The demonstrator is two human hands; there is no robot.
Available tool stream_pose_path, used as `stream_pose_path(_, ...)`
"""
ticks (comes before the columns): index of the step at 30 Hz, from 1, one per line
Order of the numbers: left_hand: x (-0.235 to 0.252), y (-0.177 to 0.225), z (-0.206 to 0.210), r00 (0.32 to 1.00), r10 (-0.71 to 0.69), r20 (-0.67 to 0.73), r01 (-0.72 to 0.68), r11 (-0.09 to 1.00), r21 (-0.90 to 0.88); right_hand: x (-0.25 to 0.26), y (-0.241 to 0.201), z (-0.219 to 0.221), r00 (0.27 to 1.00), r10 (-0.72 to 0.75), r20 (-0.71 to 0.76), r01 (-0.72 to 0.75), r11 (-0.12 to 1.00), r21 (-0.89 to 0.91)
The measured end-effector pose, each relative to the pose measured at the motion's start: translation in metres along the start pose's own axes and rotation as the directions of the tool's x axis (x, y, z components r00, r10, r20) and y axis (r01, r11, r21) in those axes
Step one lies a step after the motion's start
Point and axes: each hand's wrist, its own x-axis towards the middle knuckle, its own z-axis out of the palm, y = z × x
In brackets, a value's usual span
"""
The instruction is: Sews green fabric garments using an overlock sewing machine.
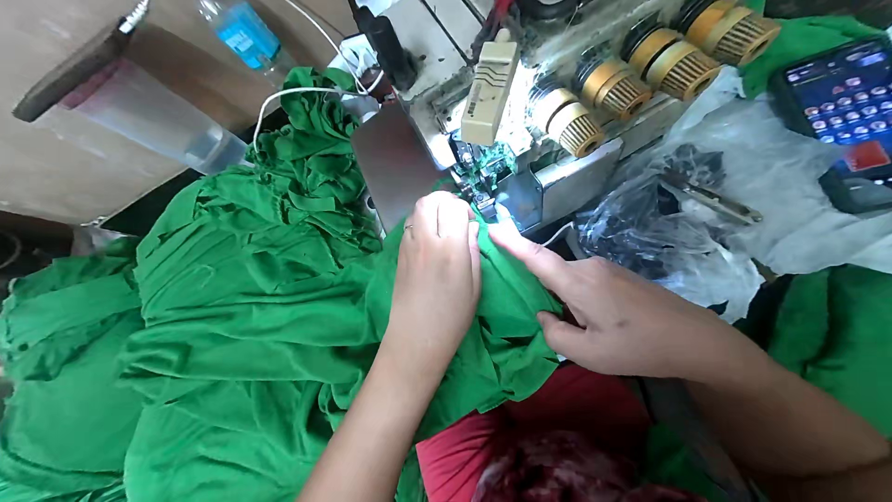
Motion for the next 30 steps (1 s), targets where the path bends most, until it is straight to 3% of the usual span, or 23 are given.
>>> stream_pose_path(4,0.009,0.004,0.002,0.997,-0.076,0.018,0.076,0.997,0.006,0.0,0.003,0.002,0.991,0.122,-0.054,-0.114,0.984,0.136)
stream_pose_path(7,0.023,0.015,-0.005,0.991,-0.123,0.043,0.122,0.992,0.02,0.005,0.003,0.003,0.972,0.175,-0.159,-0.13,0.956,0.261)
stream_pose_path(12,0.02,0.004,0.008,0.98,-0.193,-0.038,0.194,0.981,0.022,-0.006,0.0,0.012,0.949,0.249,-0.193,-0.126,0.862,0.492)
stream_pose_path(19,0.039,0.004,0.009,0.954,-0.3,0.006,0.299,0.953,0.041,0.003,0.01,0.011,0.924,0.2,-0.326,-0.009,0.863,0.505)
stream_pose_path(30,0.049,-0.035,0.009,0.993,-0.113,-0.027,0.109,0.987,-0.121,0.014,0.01,0.027,0.923,0.167,-0.346,0.068,0.816,0.575)
